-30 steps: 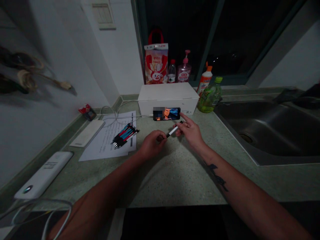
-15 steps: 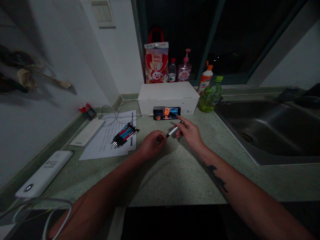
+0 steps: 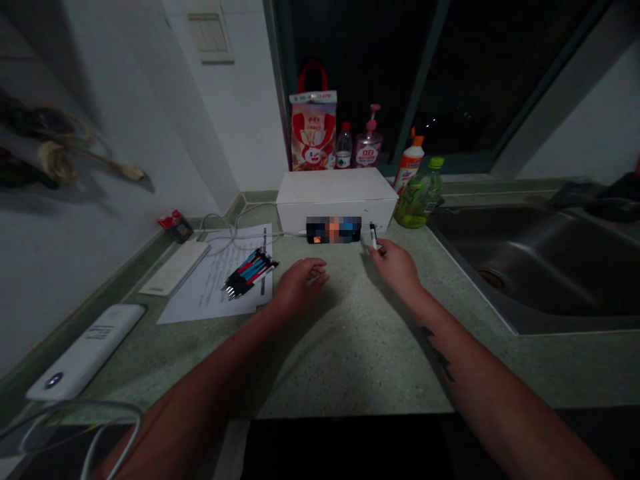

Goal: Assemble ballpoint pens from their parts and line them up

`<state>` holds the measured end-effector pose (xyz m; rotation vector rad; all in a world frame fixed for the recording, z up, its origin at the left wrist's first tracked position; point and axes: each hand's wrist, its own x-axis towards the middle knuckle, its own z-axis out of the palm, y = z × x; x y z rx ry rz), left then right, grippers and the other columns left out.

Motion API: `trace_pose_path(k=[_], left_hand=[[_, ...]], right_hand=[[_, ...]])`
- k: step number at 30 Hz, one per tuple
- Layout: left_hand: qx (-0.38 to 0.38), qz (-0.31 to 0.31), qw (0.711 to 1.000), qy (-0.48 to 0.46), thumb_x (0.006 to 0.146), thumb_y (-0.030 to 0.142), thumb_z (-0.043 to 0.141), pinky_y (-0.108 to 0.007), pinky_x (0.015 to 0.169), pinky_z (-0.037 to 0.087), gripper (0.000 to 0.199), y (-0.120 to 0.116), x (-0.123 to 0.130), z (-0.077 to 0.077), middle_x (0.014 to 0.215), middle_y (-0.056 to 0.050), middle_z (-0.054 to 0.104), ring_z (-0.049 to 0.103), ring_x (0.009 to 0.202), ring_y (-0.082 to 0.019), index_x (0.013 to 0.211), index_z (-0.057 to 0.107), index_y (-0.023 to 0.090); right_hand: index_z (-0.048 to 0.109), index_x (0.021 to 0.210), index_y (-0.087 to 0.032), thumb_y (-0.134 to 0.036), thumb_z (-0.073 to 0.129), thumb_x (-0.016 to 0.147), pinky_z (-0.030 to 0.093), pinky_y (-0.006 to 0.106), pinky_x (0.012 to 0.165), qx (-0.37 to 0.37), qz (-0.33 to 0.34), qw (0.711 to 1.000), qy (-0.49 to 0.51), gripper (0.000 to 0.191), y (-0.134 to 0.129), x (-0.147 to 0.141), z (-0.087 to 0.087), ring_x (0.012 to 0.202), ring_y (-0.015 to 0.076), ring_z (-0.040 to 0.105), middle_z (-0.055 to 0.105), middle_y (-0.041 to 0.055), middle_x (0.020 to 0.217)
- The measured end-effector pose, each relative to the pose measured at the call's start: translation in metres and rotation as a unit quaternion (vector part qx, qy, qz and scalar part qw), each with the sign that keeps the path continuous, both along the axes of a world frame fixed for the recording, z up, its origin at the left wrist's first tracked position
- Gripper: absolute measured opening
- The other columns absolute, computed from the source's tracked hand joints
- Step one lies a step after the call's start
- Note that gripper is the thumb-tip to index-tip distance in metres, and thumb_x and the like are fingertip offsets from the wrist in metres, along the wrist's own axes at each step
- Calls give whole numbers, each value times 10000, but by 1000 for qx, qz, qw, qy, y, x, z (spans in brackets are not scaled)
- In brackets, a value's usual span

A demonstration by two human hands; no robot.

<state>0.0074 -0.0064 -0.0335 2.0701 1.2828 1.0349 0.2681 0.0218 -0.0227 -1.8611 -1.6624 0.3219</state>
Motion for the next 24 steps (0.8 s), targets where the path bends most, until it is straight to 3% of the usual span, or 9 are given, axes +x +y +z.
trace_pose_path(k=[3,7,11,14,18,24], left_hand=[[1,47,996,70,906,212,721,-406,915,584,234,4,-8,6,1067,-72,776,721,943,-234,1140,729,216],[-6,105,976,192,942,236,685,-440,974,563,209,6,-19,21,1114,-122,774,715,1042,-292,1140,733,189],[-10,186,927,326,967,261,624,-456,1008,545,204,8,-36,42,1153,-168,767,695,1138,-347,1108,743,176],[-60,232,883,403,972,239,569,-458,961,563,246,8,-50,54,1170,-206,766,707,1149,-372,1109,754,151],[-131,232,854,446,973,262,582,-443,905,586,280,4,-56,59,1162,-225,781,737,1133,-386,1145,765,139],[-128,215,846,470,974,142,508,-434,907,594,329,5,-55,50,1145,-261,781,755,1100,-363,1159,778,117]], right_hand=[[730,1351,-134,-361,588,1022,552,398,883,-47,-45,993,-94,424,5,14,1,1091,333,747,786,213,1216],[703,1350,-110,-384,605,1002,556,401,871,-90,-73,985,-130,454,5,14,0,1127,344,742,753,239,1268],[730,1264,-137,-301,563,990,547,385,811,-96,-70,981,-150,361,2,13,-2,1058,327,754,771,219,1207],[738,1250,-133,-262,546,987,546,391,809,-90,-64,981,-158,350,3,15,-2,1052,325,752,772,220,1212],[731,1282,-112,-274,544,996,544,400,811,-101,-64,979,-166,377,7,17,-2,1094,350,746,763,235,1245],[730,1290,-116,-313,567,1000,541,412,824,-96,-66,981,-155,387,8,19,1,1086,356,737,752,246,1244]])
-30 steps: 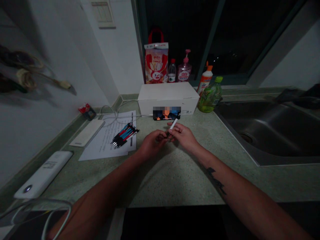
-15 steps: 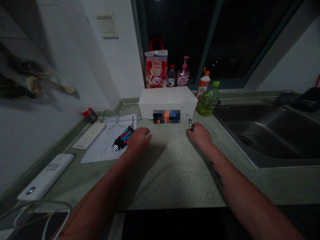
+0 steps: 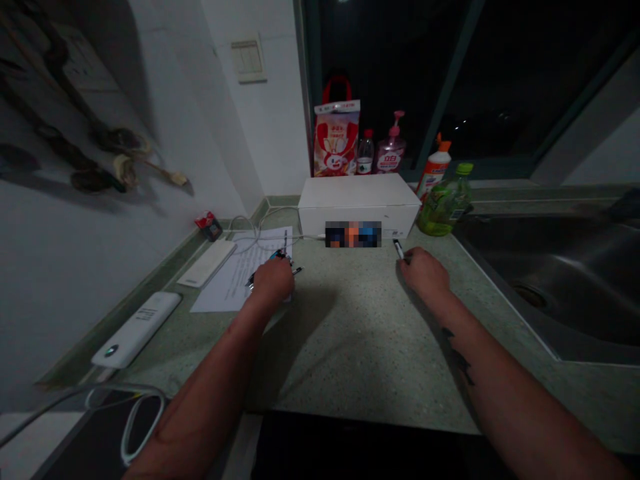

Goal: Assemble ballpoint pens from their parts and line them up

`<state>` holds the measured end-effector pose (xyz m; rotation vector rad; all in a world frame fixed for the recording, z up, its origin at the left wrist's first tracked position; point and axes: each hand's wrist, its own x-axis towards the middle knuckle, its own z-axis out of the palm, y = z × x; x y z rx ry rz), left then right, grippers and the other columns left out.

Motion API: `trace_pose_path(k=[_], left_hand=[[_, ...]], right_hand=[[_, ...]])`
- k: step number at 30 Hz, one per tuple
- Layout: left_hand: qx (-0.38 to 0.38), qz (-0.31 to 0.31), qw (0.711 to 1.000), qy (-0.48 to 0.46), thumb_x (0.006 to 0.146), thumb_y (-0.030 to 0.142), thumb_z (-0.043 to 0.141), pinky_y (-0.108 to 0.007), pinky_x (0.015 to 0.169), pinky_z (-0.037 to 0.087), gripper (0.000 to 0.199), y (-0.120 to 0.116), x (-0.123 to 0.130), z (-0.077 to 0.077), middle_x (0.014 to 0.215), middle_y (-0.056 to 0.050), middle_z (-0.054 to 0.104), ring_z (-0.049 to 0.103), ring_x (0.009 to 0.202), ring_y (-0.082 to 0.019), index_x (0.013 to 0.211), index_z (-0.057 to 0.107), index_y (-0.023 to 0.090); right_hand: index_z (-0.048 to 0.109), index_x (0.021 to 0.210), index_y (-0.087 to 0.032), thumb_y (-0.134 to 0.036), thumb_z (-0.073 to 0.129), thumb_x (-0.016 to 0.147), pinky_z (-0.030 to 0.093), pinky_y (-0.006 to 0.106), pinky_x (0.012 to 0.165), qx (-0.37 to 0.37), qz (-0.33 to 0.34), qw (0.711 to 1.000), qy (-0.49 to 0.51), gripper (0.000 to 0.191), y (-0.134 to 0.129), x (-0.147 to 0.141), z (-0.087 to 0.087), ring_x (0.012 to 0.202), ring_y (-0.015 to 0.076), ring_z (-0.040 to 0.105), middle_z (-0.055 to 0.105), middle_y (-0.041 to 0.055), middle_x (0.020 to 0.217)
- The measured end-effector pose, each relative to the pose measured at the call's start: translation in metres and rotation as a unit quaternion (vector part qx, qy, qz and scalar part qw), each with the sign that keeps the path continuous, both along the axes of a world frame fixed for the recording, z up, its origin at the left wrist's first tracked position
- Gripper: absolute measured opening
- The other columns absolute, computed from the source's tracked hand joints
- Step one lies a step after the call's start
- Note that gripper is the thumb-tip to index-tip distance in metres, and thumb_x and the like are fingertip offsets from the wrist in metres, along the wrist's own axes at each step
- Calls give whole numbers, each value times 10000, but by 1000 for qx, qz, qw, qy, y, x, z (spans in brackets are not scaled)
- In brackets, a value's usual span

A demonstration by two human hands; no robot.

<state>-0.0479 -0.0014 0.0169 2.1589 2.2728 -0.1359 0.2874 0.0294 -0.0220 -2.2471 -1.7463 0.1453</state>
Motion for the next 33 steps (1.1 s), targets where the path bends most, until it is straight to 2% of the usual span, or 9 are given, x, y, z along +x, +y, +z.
trace_pose_path(k=[4,6,12,17,21,24,27,30,33], left_hand=[[10,-23,1000,-10,968,107,481,-416,915,584,338,3,1,-3,1085,-241,791,755,1068,-339,1099,792,123],[31,-45,998,-29,996,128,456,-416,902,577,342,3,6,-3,1081,-223,793,756,1040,-332,1091,784,132],[39,-88,995,-31,983,128,477,-423,906,565,319,-4,15,-3,1128,-240,776,747,1068,-355,1109,769,95],[-3,-83,997,3,897,110,557,-438,903,568,295,-2,6,-3,1130,-279,767,746,1076,-389,1084,782,67],[10,-97,995,1,897,132,590,-417,894,558,247,-3,10,-1,1091,-251,778,747,1054,-367,1045,782,92],[27,-118,991,-50,900,152,638,-396,868,545,167,-10,26,2,1004,-193,790,744,988,-332,1000,772,138],[54,-154,979,-123,926,202,677,-383,852,536,170,-19,44,1,952,-126,791,736,926,-300,1075,752,169],[81,-211,955,-191,961,220,681,-372,889,533,150,-24,53,-5,985,-86,794,731,949,-272,1088,759,204],[123,-234,935,-236,971,189,677,-372,914,537,142,-21,50,-11,1047,-81,798,727,994,-262,1072,773,216]], right_hand=[[712,1313,-118,-344,542,1013,537,402,812,52,13,999,3,413,-7,-7,7,1060,345,726,726,239,1283],[713,1306,-142,-329,500,1031,537,384,815,89,49,995,14,395,-14,-17,9,1048,322,721,732,205,1276],[769,1163,-187,-278,515,1036,536,375,916,122,269,955,41,299,-32,-56,8,1074,290,703,759,134,1125],[783,1140,-192,-248,521,1043,538,375,910,115,291,948,54,285,-34,-58,6,1057,277,706,754,125,1107],[790,1124,-181,-250,521,1059,540,400,931,119,303,944,64,285,-35,-55,6,1064,290,704,755,128,1081],[762,1216,-173,-266,550,1070,526,421,999,145,351,923,65,274,-38,-64,5,1138,300,680,748,138,1168],[713,1329,-193,-253,609,1056,501,423,1053,156,412,896,50,298,-41,-76,4,1219,296,641,722,139,1303],[761,1193,-206,-213,588,1064,510,407,975,123,426,896,9,215,-40,-80,4,1103,286,661,756,120,1133],[777,1121,-219,-246,555,1091,508,388,912,113,392,913,17,226,-37,-71,5,1023,273,666,758,101,1028]])
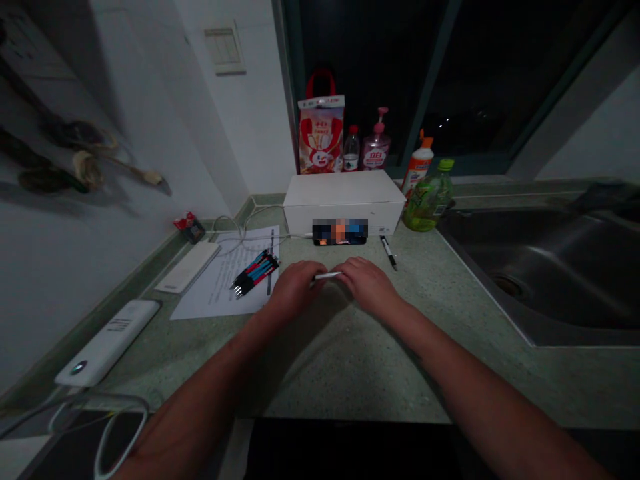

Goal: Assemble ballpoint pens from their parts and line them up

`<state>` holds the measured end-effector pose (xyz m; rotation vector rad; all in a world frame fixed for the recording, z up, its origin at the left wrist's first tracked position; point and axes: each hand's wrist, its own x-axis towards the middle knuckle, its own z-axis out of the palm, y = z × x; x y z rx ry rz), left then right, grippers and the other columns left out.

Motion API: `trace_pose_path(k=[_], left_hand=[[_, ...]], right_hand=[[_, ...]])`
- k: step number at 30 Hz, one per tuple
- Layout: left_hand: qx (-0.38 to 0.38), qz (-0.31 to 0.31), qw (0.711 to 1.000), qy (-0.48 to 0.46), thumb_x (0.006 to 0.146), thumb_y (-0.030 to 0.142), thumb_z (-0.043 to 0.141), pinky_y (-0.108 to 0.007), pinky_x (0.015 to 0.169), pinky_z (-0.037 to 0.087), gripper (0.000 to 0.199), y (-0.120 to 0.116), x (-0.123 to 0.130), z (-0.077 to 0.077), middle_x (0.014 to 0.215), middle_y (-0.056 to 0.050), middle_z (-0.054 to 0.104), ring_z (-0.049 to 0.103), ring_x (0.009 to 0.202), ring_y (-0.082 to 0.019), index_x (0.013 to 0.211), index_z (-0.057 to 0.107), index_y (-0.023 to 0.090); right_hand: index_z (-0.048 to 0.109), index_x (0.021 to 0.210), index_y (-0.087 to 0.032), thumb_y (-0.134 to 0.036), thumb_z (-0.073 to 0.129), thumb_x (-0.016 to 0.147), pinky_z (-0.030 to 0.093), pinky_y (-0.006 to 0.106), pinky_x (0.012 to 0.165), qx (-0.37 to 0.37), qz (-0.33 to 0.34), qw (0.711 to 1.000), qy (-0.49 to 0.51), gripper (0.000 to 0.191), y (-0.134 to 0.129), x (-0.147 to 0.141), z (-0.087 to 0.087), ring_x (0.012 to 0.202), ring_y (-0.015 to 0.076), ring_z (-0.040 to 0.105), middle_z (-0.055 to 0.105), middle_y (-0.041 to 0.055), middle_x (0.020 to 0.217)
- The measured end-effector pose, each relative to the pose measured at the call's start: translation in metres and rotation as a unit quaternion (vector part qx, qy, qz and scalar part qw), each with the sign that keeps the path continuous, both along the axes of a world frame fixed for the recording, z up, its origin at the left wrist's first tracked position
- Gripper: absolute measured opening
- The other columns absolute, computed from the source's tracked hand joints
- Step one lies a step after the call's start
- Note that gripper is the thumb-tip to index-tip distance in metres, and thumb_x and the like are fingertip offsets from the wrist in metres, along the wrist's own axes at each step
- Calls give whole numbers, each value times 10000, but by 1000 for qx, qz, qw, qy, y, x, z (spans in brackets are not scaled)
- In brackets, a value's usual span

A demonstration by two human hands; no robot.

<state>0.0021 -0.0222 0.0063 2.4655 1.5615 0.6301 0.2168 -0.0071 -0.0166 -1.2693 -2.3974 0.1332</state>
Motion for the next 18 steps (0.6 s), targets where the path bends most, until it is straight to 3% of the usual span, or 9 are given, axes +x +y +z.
trace_pose_path(k=[3,7,10,14,18], left_hand=[[36,-4,999,-36,962,179,697,-376,907,544,143,6,-7,-5,1039,-78,801,723,998,-261,1067,785,218],[33,-16,996,-81,971,202,698,-372,915,541,141,8,-8,-11,1021,-72,813,729,992,-258,1047,813,230],[-15,12,994,-111,984,233,675,-349,884,528,150,6,-3,-11,981,-52,820,734,937,-241,1014,821,237],[-111,75,984,-114,1043,295,558,-325,774,481,344,5,2,-6,707,-16,741,689,734,-212,793,779,211],[-155,86,974,-138,1069,360,494,-324,740,464,445,6,4,-6,607,-2,681,655,652,-199,735,745,207]], right_hand=[[777,1147,-229,-270,561,1094,504,376,909,-17,-26,999,37,226,3,12,1,1049,267,670,770,94,1071],[780,1200,-241,-249,553,1096,498,359,922,-48,9,998,31,249,3,15,1,1057,247,681,779,76,1076],[793,1165,-249,-227,554,1090,498,348,891,-42,13,999,32,251,2,12,2,1009,238,687,778,68,1029],[781,1086,-232,-210,623,1048,504,360,893,1,13,998,67,164,0,12,3,1028,258,676,761,78,1019],[750,1080,-222,-185,645,1025,509,367,898,12,12,997,80,125,-2,13,3,1052,265,669,745,91,1073]])
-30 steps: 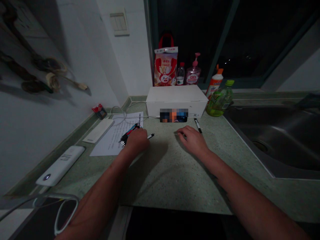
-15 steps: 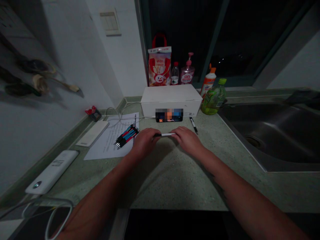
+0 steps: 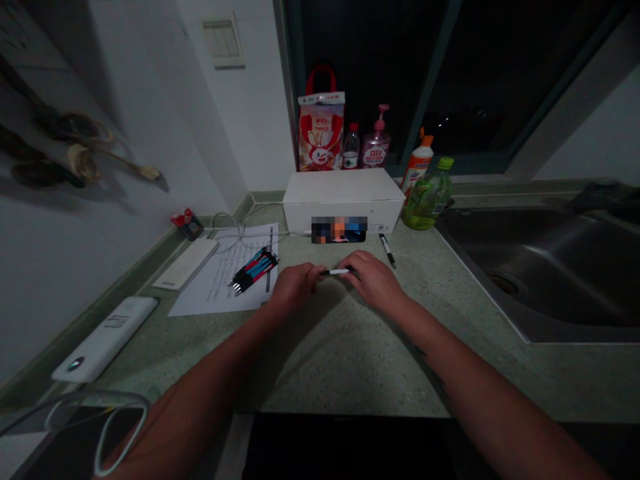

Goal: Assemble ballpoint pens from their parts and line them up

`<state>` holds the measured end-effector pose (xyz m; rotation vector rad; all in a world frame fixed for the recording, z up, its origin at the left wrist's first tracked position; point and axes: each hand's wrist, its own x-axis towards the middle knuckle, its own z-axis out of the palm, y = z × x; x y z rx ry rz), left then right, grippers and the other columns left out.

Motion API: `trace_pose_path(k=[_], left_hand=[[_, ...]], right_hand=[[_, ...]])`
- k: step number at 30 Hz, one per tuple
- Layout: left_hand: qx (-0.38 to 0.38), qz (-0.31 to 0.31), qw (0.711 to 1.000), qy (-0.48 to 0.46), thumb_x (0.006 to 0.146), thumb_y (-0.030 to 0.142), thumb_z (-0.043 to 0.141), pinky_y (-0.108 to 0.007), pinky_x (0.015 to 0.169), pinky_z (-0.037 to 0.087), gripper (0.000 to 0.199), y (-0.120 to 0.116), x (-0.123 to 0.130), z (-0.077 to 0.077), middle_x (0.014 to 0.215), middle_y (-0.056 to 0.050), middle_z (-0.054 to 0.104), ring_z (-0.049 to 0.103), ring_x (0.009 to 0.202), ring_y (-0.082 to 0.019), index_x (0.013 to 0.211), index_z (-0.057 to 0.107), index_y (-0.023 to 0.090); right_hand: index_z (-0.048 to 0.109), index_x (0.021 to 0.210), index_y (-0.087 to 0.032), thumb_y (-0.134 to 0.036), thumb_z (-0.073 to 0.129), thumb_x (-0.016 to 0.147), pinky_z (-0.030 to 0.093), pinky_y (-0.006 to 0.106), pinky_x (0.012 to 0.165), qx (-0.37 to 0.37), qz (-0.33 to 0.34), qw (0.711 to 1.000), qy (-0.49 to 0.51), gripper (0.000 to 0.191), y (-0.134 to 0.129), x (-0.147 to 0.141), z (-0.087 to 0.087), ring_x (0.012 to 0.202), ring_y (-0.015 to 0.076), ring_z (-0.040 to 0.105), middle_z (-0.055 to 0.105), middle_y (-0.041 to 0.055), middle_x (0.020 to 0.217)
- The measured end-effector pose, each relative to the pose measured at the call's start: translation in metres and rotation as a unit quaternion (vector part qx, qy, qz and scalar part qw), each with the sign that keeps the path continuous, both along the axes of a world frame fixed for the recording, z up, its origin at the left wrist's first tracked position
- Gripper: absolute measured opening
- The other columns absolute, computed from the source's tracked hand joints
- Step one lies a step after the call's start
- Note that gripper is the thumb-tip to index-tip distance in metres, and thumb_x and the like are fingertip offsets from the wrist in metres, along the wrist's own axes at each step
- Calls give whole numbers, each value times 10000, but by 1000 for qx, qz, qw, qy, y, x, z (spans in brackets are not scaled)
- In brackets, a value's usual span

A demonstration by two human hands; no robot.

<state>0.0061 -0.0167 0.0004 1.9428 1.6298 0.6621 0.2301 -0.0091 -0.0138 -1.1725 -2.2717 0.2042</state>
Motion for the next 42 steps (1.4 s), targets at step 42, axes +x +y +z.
trace_pose_path(k=[42], left_hand=[[57,-41,993,-99,882,334,735,-354,843,547,178,4,0,-16,960,-47,796,736,894,-226,1021,754,225]], right_hand=[[768,1129,-230,-215,588,1063,504,392,925,-21,-8,999,-47,193,1,3,0,1047,267,680,769,94,1077]])
